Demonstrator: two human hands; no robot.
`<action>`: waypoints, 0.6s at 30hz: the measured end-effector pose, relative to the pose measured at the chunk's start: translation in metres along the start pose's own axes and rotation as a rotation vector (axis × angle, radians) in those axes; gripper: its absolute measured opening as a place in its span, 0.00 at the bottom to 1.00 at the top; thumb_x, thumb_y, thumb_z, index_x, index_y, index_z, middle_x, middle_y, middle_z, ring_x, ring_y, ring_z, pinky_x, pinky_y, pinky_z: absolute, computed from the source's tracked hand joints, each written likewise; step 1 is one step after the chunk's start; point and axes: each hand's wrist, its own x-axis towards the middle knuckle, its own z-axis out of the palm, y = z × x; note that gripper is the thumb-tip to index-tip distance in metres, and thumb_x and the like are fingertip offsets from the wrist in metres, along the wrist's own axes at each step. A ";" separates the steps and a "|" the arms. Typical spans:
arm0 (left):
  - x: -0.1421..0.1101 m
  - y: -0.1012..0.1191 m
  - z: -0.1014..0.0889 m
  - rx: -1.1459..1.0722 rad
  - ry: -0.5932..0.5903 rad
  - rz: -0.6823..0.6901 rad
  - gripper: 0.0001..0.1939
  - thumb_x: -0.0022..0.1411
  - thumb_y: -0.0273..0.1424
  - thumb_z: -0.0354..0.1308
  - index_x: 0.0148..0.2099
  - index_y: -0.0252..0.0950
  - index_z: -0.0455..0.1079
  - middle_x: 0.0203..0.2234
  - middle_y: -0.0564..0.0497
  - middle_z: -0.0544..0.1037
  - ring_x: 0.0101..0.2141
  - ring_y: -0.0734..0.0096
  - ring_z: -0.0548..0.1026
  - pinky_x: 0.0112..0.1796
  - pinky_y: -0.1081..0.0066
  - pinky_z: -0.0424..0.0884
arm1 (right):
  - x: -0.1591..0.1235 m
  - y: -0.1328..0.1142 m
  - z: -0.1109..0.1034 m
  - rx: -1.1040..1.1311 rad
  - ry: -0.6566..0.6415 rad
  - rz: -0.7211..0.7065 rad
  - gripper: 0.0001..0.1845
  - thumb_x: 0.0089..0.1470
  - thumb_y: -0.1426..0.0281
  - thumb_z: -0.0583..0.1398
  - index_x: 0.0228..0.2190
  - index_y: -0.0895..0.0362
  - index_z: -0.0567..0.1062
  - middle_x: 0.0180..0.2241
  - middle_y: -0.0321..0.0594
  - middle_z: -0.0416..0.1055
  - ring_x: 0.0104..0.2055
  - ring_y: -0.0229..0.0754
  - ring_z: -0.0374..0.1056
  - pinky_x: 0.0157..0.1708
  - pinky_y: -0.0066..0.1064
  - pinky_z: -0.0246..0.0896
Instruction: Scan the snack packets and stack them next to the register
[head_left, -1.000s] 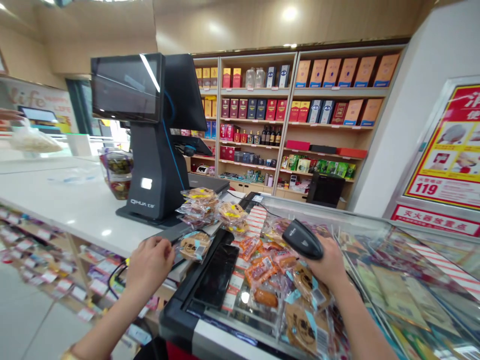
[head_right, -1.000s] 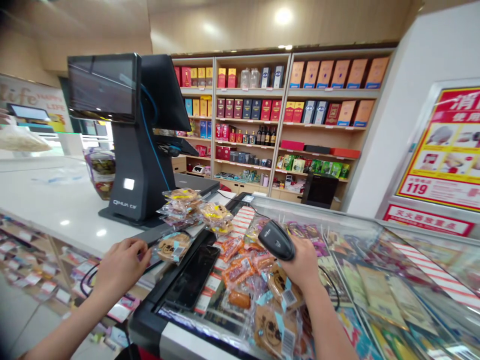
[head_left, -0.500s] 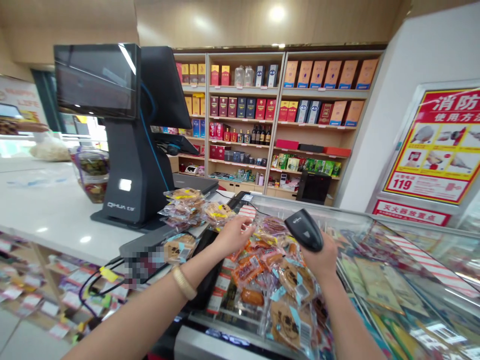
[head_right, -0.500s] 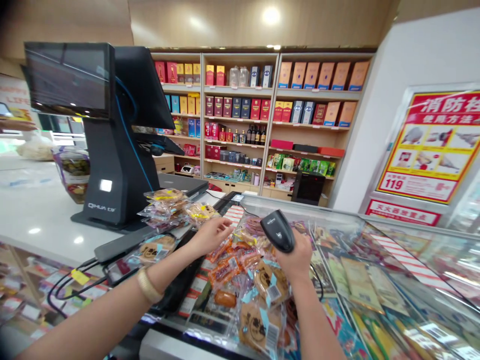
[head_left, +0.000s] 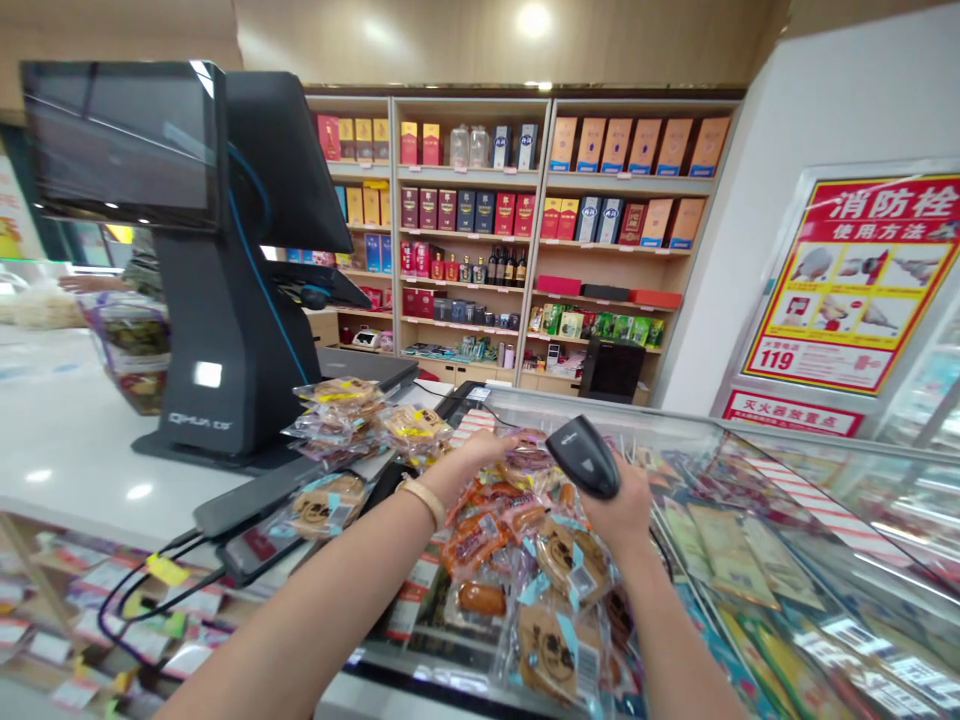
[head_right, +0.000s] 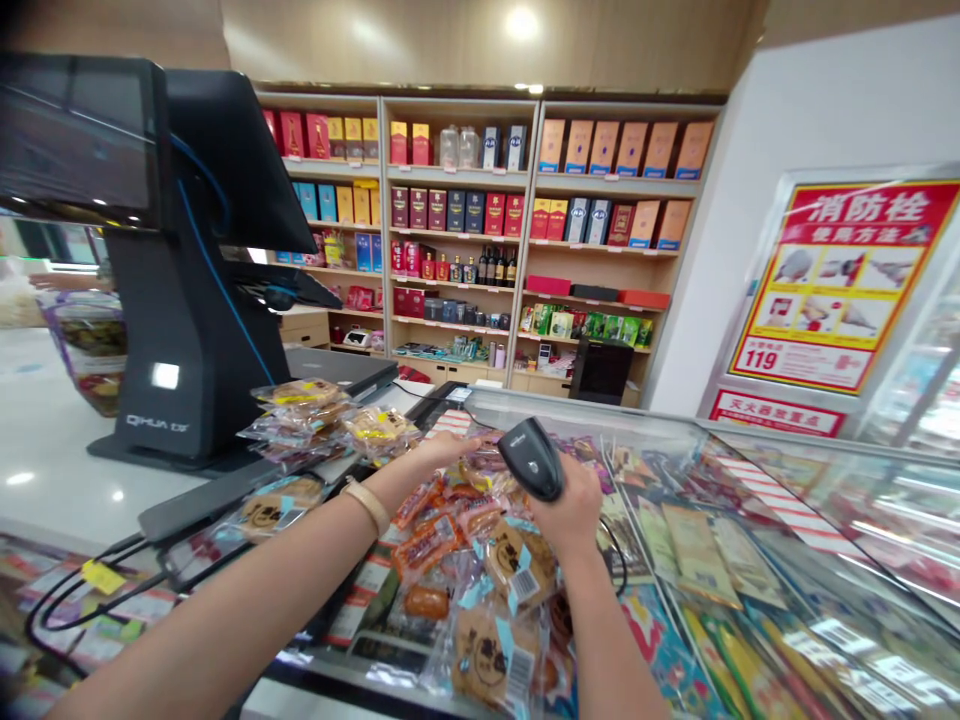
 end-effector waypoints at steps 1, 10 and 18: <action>-0.002 -0.002 0.000 -0.021 0.003 -0.009 0.15 0.60 0.41 0.61 0.36 0.32 0.72 0.32 0.48 0.77 0.34 0.66 0.76 0.36 0.66 0.72 | 0.000 0.000 0.000 0.001 -0.010 0.003 0.11 0.47 0.62 0.58 0.31 0.55 0.74 0.27 0.41 0.75 0.30 0.47 0.70 0.32 0.33 0.62; -0.032 -0.012 -0.021 -0.426 0.275 0.244 0.14 0.59 0.44 0.52 0.31 0.38 0.63 0.24 0.56 0.69 0.25 0.72 0.71 0.26 0.71 0.71 | 0.002 -0.001 -0.001 0.058 -0.150 -0.031 0.10 0.47 0.62 0.58 0.30 0.55 0.75 0.28 0.42 0.76 0.30 0.47 0.71 0.31 0.33 0.62; -0.058 -0.018 -0.049 -0.571 0.321 0.382 0.19 0.53 0.49 0.56 0.30 0.38 0.61 0.30 0.55 0.68 0.25 0.73 0.72 0.25 0.66 0.77 | 0.001 -0.012 0.000 0.130 -0.462 -0.100 0.13 0.48 0.63 0.61 0.37 0.53 0.77 0.34 0.41 0.79 0.36 0.46 0.74 0.35 0.32 0.62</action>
